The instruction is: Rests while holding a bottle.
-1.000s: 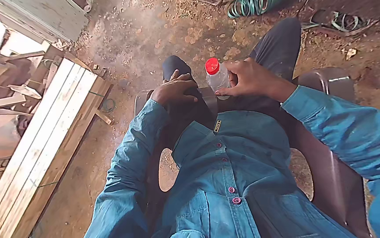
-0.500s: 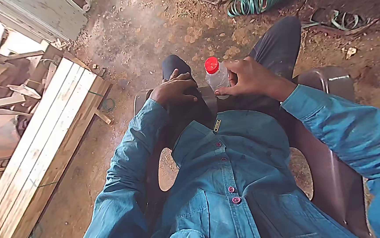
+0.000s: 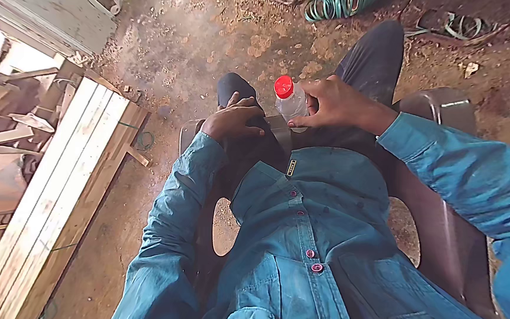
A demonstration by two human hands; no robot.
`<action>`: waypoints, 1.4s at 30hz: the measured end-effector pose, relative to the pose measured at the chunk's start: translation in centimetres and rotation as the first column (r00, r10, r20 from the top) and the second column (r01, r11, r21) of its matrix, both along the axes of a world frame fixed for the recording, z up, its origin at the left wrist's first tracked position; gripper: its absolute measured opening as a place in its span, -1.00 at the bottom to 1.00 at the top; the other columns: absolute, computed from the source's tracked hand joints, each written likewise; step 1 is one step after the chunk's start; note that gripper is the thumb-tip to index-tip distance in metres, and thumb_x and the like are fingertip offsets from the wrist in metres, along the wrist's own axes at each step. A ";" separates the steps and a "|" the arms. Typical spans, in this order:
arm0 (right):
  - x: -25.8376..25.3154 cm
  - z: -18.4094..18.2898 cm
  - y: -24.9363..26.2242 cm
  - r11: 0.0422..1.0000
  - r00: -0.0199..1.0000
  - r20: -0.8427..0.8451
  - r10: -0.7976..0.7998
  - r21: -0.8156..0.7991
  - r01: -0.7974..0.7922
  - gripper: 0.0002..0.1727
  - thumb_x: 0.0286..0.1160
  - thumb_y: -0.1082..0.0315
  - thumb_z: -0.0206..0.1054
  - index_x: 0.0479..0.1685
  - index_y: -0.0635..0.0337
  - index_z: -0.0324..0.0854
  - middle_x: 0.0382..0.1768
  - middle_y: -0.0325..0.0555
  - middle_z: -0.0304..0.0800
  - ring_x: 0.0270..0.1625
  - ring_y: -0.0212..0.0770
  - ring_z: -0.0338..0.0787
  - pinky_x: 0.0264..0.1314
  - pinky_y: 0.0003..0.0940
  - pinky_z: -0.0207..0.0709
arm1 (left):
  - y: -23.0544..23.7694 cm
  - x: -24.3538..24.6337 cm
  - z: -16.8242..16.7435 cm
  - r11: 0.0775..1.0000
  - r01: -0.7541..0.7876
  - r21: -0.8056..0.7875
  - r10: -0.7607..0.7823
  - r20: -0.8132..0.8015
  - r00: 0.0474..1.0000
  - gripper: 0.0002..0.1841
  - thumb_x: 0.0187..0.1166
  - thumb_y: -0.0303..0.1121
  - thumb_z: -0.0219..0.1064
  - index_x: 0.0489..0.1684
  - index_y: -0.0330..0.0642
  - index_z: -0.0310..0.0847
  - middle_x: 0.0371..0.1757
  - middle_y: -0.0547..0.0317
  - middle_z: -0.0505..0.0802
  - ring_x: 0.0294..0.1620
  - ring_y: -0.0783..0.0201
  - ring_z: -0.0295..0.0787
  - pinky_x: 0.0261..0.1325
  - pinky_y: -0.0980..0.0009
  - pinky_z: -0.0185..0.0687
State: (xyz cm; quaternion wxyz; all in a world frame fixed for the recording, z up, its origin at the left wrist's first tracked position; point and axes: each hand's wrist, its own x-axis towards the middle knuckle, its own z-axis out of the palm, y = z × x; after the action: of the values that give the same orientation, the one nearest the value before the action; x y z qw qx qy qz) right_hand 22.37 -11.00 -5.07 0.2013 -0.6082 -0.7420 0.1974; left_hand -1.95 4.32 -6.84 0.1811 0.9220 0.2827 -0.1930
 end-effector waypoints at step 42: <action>-0.1 0.0 0.0 1.000 1.000 -0.003 0.003 -0.008 -0.003 -0.36 0.21 -0.26 0.52 -0.05 0.14 0.61 -0.54 -0.21 0.55 -0.51 -0.21 0.58 -0.37 -0.11 0.48 | 0.0 0.1 0.2 1.000 0.015 -0.002 -0.015 -0.008 1.000 -0.29 0.49 0.40 0.29 0.66 0.44 0.45 0.91 0.14 0.22 0.94 -0.25 -0.21 0.54 -0.67 0.00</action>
State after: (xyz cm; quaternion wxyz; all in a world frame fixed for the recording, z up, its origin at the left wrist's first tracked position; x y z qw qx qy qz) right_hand 22.28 -10.99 -5.06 0.1998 -0.6077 -0.7417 0.2015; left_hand -1.87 4.28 -6.65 0.1795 0.9231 0.2762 -0.1984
